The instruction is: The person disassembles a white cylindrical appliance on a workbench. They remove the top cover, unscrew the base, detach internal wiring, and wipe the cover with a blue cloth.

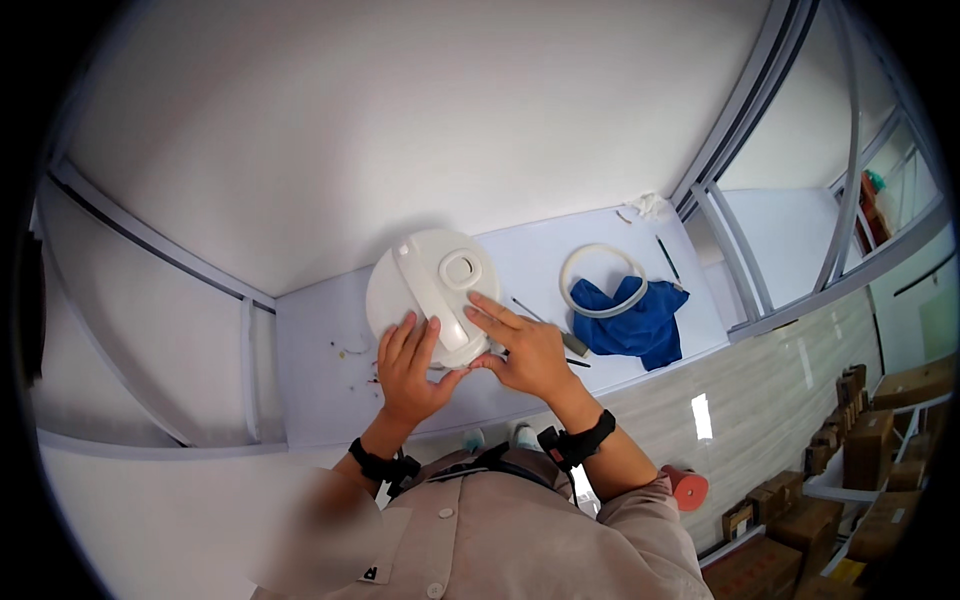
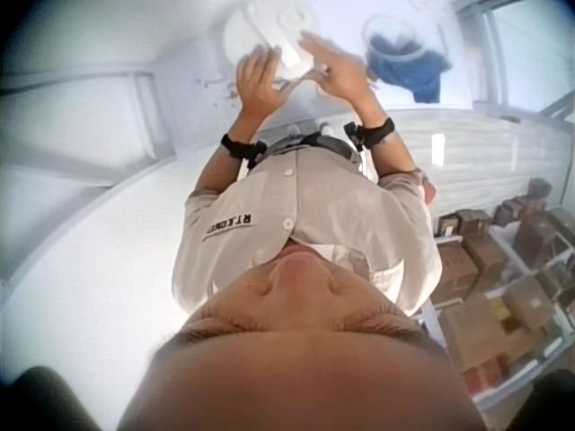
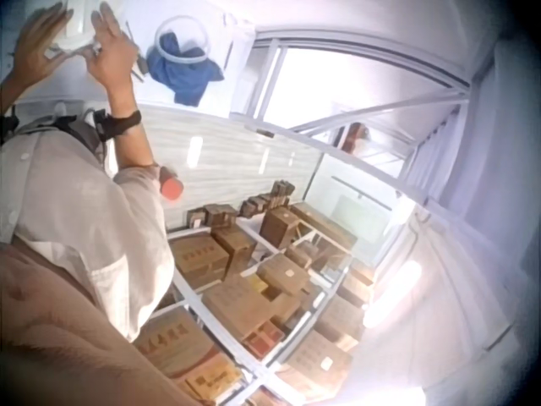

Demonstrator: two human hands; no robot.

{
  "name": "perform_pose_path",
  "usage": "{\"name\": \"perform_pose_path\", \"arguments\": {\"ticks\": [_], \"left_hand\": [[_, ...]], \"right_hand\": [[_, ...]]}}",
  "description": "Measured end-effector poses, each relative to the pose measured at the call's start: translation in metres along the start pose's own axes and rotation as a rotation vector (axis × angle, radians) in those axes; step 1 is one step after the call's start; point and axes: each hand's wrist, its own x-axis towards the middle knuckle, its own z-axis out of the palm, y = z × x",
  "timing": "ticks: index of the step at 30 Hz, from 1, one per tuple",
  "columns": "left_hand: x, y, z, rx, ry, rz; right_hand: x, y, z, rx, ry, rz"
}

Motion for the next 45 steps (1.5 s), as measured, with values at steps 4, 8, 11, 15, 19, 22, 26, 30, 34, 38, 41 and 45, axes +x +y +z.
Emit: {"name": "perform_pose_path", "arguments": {"ticks": [4,8,11,15,19,22,26,30,34,38,41,45], "left_hand": [[0.002,-0.001,0.001,-0.02,0.003,-0.008],[0.003,-0.001,-0.001,-0.028,-0.003,-0.023],[0.005,-0.003,-0.002,-0.027,-0.016,0.002],[0.006,-0.004,-0.005,-0.03,-0.038,-0.007],[0.007,-0.003,-0.006,-0.034,-0.055,-0.014],[0.004,-0.004,-0.004,-0.018,-0.045,-0.003],[0.004,-0.003,-0.005,-0.018,-0.061,-0.009],[0.004,-0.004,-0.006,-0.038,-0.083,-0.013],[0.01,-0.006,-0.017,-0.092,-0.146,-0.02],[0.012,-0.007,-0.023,-0.241,-0.153,-0.07],[0.005,-0.011,-0.019,-0.394,0.005,-0.196],[0.005,-0.021,-0.015,-0.304,0.154,-0.449]], "right_hand": [[-0.001,0.004,0.006,-0.017,0.096,-0.068],[-0.002,0.004,0.006,0.008,0.092,-0.063],[-0.001,0.003,0.0,0.021,0.047,-0.049],[0.001,-0.001,-0.009,0.008,-0.054,-0.003],[-0.002,0.003,0.0,0.008,0.004,-0.013],[-0.004,0.005,0.005,0.003,0.024,-0.028],[-0.003,0.003,0.002,0.015,-0.007,-0.002],[-0.002,0.007,0.0,0.091,0.002,-0.062],[-0.007,0.004,-0.001,0.322,0.024,0.052],[-0.016,0.027,0.024,0.37,0.253,0.061],[-0.02,0.045,0.038,0.527,0.223,0.444],[-0.005,0.043,0.031,0.938,0.138,0.921]]}}
